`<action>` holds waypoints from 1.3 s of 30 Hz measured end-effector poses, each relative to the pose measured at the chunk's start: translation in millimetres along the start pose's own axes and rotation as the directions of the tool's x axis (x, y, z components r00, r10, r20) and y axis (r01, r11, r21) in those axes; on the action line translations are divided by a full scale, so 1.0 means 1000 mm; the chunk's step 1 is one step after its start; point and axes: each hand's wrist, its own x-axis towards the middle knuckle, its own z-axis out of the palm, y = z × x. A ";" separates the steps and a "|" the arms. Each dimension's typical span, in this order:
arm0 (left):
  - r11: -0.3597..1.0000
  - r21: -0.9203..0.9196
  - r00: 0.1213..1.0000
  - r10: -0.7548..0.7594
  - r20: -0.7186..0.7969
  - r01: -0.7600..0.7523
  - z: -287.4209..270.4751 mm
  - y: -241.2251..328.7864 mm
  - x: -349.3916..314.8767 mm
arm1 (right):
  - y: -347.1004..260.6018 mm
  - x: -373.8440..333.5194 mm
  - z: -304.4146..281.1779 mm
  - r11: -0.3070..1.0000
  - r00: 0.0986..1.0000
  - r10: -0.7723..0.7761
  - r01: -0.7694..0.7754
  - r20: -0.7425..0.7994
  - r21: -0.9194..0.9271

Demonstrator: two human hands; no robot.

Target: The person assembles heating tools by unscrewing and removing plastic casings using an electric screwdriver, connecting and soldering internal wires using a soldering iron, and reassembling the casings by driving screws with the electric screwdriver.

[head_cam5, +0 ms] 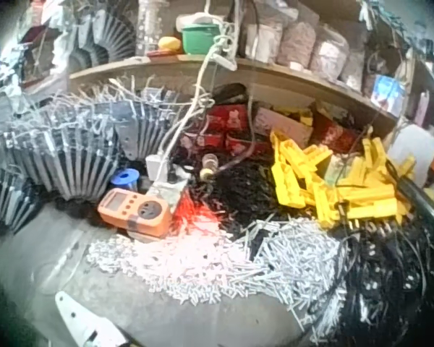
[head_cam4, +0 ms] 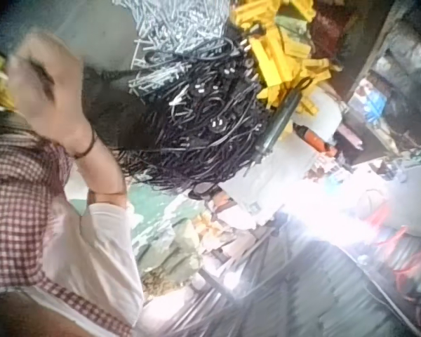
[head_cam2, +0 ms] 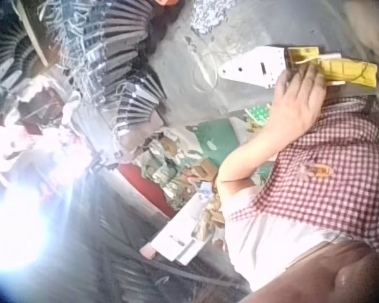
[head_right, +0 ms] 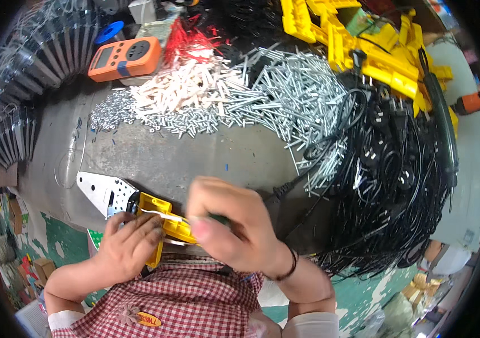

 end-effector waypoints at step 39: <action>0.868 -0.415 0.770 -0.062 -0.635 -0.272 0.018 -0.020 0.045 | -0.008 0.076 0.005 0.872 0.885 0.094 -0.295 0.456 0.392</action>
